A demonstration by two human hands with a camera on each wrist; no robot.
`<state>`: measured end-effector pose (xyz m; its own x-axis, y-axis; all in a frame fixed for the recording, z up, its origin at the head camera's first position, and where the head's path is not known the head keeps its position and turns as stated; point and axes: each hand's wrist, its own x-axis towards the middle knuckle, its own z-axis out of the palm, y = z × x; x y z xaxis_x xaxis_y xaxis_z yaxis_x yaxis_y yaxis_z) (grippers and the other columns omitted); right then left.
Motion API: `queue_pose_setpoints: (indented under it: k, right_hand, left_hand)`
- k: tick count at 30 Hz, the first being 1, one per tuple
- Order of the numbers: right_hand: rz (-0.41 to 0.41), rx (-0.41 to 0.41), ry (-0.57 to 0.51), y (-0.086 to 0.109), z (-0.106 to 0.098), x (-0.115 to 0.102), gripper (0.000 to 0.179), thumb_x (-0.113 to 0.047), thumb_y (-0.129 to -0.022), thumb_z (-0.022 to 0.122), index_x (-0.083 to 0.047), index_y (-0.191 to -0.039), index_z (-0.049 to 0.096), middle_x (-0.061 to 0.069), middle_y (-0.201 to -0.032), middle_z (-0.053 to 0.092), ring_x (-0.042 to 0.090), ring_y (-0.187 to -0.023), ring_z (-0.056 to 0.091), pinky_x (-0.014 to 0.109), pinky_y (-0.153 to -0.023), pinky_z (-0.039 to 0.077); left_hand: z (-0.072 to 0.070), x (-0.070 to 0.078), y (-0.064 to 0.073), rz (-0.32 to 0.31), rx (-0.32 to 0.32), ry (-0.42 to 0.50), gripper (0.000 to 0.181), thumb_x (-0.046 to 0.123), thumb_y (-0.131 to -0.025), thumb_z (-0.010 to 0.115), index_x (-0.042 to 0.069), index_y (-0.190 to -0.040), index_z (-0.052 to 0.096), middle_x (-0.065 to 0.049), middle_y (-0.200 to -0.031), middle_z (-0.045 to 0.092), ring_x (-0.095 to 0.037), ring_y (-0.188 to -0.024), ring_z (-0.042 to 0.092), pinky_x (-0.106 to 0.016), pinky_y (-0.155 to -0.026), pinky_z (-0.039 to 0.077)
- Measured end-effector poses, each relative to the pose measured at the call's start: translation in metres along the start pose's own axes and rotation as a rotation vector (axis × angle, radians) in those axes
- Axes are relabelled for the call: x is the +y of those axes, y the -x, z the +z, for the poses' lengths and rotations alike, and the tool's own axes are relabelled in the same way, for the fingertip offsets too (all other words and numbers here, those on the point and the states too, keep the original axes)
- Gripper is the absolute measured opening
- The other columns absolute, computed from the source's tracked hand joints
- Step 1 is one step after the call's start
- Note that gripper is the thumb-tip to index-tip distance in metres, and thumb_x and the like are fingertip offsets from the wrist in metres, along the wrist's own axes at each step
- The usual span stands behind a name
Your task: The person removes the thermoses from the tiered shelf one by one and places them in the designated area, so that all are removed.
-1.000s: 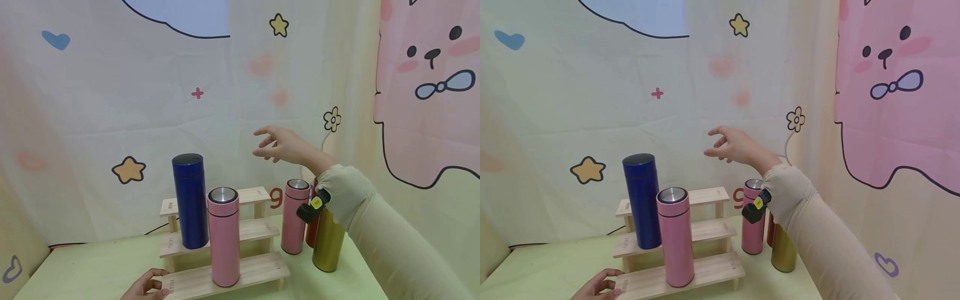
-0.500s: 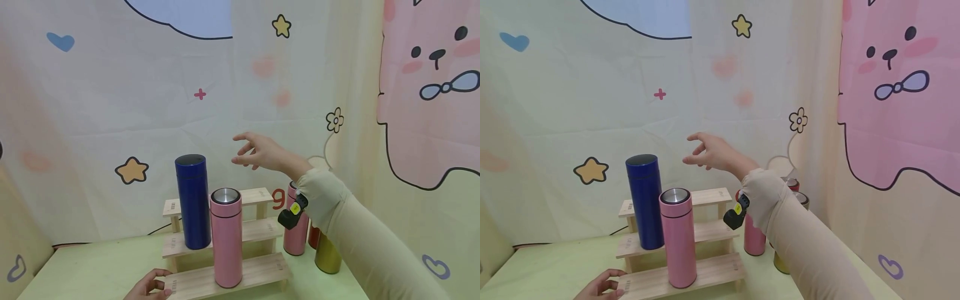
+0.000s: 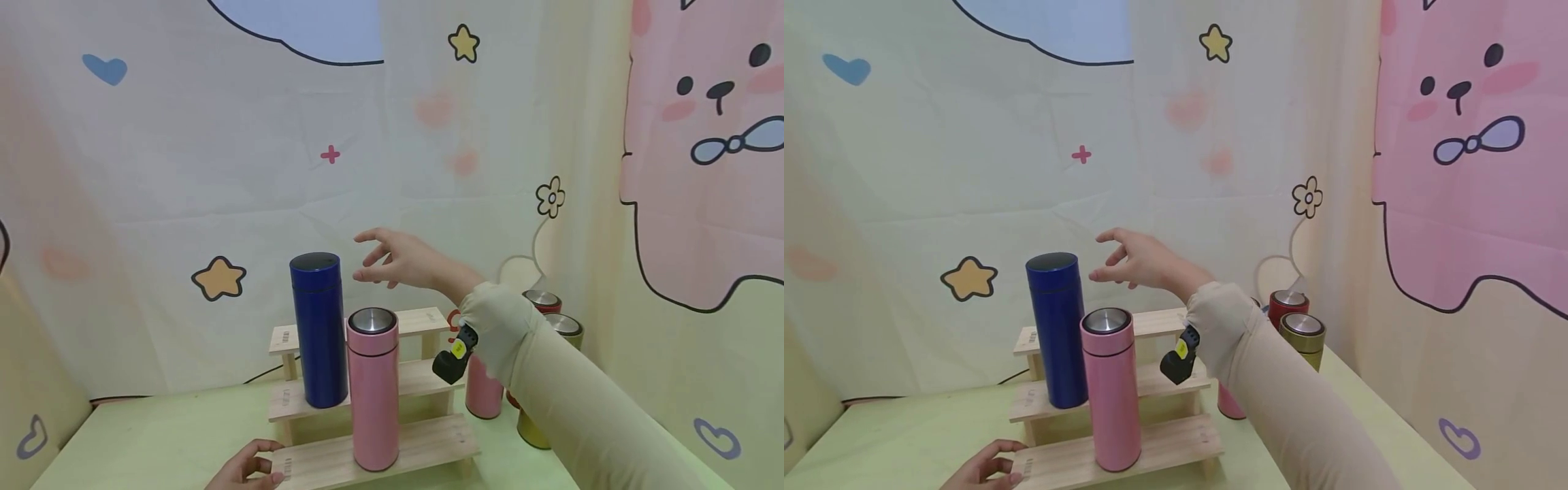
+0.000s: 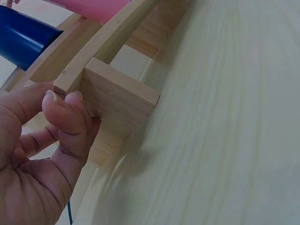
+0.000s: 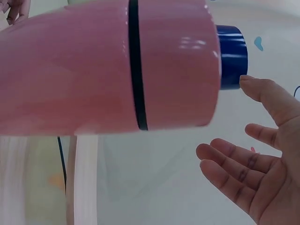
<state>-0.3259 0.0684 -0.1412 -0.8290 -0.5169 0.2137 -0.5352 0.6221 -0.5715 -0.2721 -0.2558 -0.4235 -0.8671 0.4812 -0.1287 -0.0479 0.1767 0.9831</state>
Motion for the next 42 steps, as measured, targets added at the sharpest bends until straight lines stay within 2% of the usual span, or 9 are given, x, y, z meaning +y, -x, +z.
queue_pose_setpoints:
  k: [3, 9, 13, 17, 22, 25, 30, 36, 42]
  right_hand:
    - [-0.006, -0.017, -0.020, -0.004, 0.006, -0.003, 0.067, -0.034, -0.089, 0.068, -0.021, -0.146, 0.036, 0.010, -0.127, 0.062, 0.021, -0.100, 0.065, 0.038, -0.080, 0.056]
    - [-0.008, -0.053, -0.025, -0.011, 0.019, -0.010, 0.068, -0.034, -0.088, 0.069, -0.021, -0.146, 0.035, 0.011, -0.128, 0.061, 0.021, -0.104, 0.064, 0.033, -0.077, 0.055]
    - [0.002, -0.079, -0.028, -0.014, 0.025, -0.013, 0.071, -0.033, -0.087, 0.070, -0.020, -0.147, 0.033, 0.011, -0.129, 0.059, 0.022, -0.106, 0.063, 0.030, -0.076, 0.055]
    - [0.013, -0.092, -0.047, -0.016, 0.030, -0.014, 0.076, -0.032, -0.086, 0.072, -0.018, -0.148, 0.030, 0.012, -0.129, 0.058, 0.024, -0.108, 0.062, 0.036, -0.080, 0.056]
    - [0.014, -0.099, -0.062, -0.018, 0.036, -0.015, 0.078, -0.034, -0.084, 0.074, -0.019, -0.147, 0.030, 0.010, -0.125, 0.060, 0.023, -0.107, 0.062, 0.037, -0.082, 0.055]
    - [0.010, -0.099, -0.060, -0.020, 0.039, -0.017, 0.080, -0.036, -0.083, 0.074, -0.018, -0.147, 0.029, 0.009, -0.122, 0.061, 0.021, -0.106, 0.062, 0.035, -0.081, 0.055]
    - [0.006, -0.089, -0.058, -0.021, 0.042, -0.017, 0.080, -0.036, -0.083, 0.074, -0.016, -0.146, 0.030, 0.009, -0.120, 0.062, 0.021, -0.105, 0.061, 0.037, -0.082, 0.055]
    - [0.002, -0.068, -0.064, -0.022, 0.043, -0.016, 0.078, -0.036, -0.083, 0.074, -0.015, -0.145, 0.031, 0.010, -0.119, 0.062, 0.020, -0.101, 0.063, 0.034, -0.081, 0.055]
    - [0.010, -0.052, -0.102, -0.022, 0.044, -0.016, 0.076, -0.033, -0.082, 0.076, -0.014, -0.143, 0.034, 0.011, -0.118, 0.063, 0.020, -0.097, 0.065, 0.036, -0.082, 0.055]
  left_hand:
    - [0.000, 0.000, 0.000, 0.002, 0.009, -0.009, 0.064, 0.021, -0.092, 0.064, -0.016, -0.131, 0.029, -0.010, -0.098, 0.061, -0.017, -0.085, 0.061, -0.030, -0.072, 0.055]
    - [0.000, -0.001, 0.000, 0.021, 0.012, -0.009, 0.066, 0.019, -0.092, 0.065, -0.017, -0.131, 0.027, -0.010, -0.098, 0.061, -0.017, -0.086, 0.062, -0.031, -0.071, 0.055]
    - [0.001, 0.000, 0.000, -0.004, 0.025, -0.019, 0.064, 0.021, -0.092, 0.065, -0.015, -0.131, 0.030, -0.011, -0.099, 0.060, -0.017, -0.086, 0.061, -0.031, -0.073, 0.055]
    - [0.001, 0.002, 0.000, -0.021, 0.030, -0.030, 0.066, 0.025, -0.091, 0.066, -0.014, -0.131, 0.031, -0.011, -0.101, 0.060, -0.017, -0.086, 0.060, -0.031, -0.074, 0.055]
    - [0.001, 0.001, 0.001, 0.006, 0.021, -0.035, 0.071, 0.028, -0.090, 0.068, -0.015, -0.131, 0.029, -0.010, -0.099, 0.060, -0.017, -0.086, 0.060, -0.029, -0.073, 0.055]
    - [0.001, 0.001, 0.001, 0.018, 0.020, -0.039, 0.072, 0.027, -0.090, 0.068, -0.016, -0.131, 0.029, -0.009, -0.098, 0.061, -0.017, -0.086, 0.060, -0.029, -0.072, 0.055]
    - [0.000, 0.001, 0.001, 0.003, 0.032, -0.047, 0.072, 0.030, -0.089, 0.069, -0.015, -0.130, 0.031, -0.009, -0.098, 0.061, -0.016, -0.085, 0.060, -0.029, -0.073, 0.054]
    - [0.002, 0.002, 0.002, 0.033, 0.016, -0.036, 0.069, 0.024, -0.091, 0.067, -0.017, -0.130, 0.029, -0.009, -0.096, 0.061, -0.017, -0.085, 0.061, -0.027, -0.071, 0.055]
    - [0.002, 0.003, 0.002, 0.006, 0.038, -0.057, 0.071, 0.029, -0.089, 0.069, -0.015, -0.130, 0.032, -0.009, -0.097, 0.061, -0.016, -0.085, 0.060, -0.028, -0.072, 0.054]
